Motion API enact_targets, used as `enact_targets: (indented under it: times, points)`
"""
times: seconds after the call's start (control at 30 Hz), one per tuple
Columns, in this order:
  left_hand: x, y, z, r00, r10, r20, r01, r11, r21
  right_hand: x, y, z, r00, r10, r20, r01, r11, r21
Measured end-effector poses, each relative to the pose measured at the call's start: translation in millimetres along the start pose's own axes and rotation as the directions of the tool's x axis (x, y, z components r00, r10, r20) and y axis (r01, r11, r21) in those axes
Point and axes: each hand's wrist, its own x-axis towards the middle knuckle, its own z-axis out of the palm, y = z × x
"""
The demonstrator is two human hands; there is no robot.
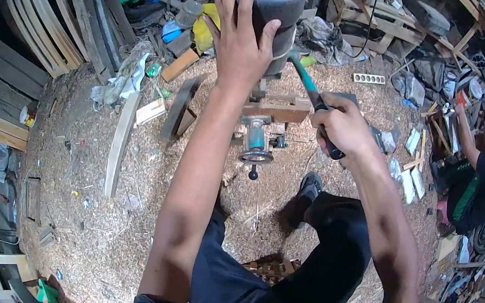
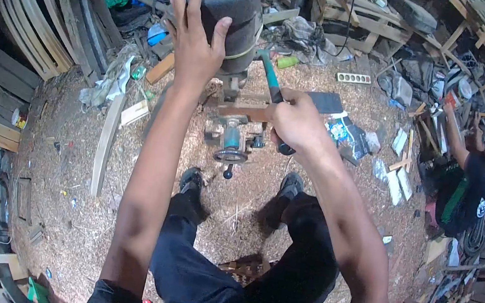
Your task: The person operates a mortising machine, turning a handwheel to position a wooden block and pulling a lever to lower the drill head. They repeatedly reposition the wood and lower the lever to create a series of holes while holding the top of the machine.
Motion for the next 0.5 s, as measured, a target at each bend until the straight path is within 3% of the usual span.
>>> enact_targets:
  times: [0.13,0.3,0.4,0.43,0.5]
  points:
    - [-3,-4,2,1.000,0.016,-0.005,-0.017,1.000,-0.005,0,4,1,1.000,0.010,0.009,-0.010,0.995,0.101]
    - [3,-2,-2,1.000,-0.011,0.023,0.010,1.000,0.021,2,-5,-1,0.997,0.044,0.059,-0.047,0.997,0.054]
    - [4,5,-12,0.997,-0.049,0.062,0.048,0.999,0.025,5,-9,0,0.999,-0.031,-0.008,0.031,0.999,-0.012]
    - [8,9,-14,0.995,-0.064,0.075,0.061,0.997,0.042,8,-15,0,0.992,-0.125,-0.009,0.125,0.992,-0.020]
    - [10,13,-20,0.988,-0.113,0.101,0.105,0.991,0.086,4,-52,-12,0.996,-0.049,0.073,0.046,0.998,0.051]
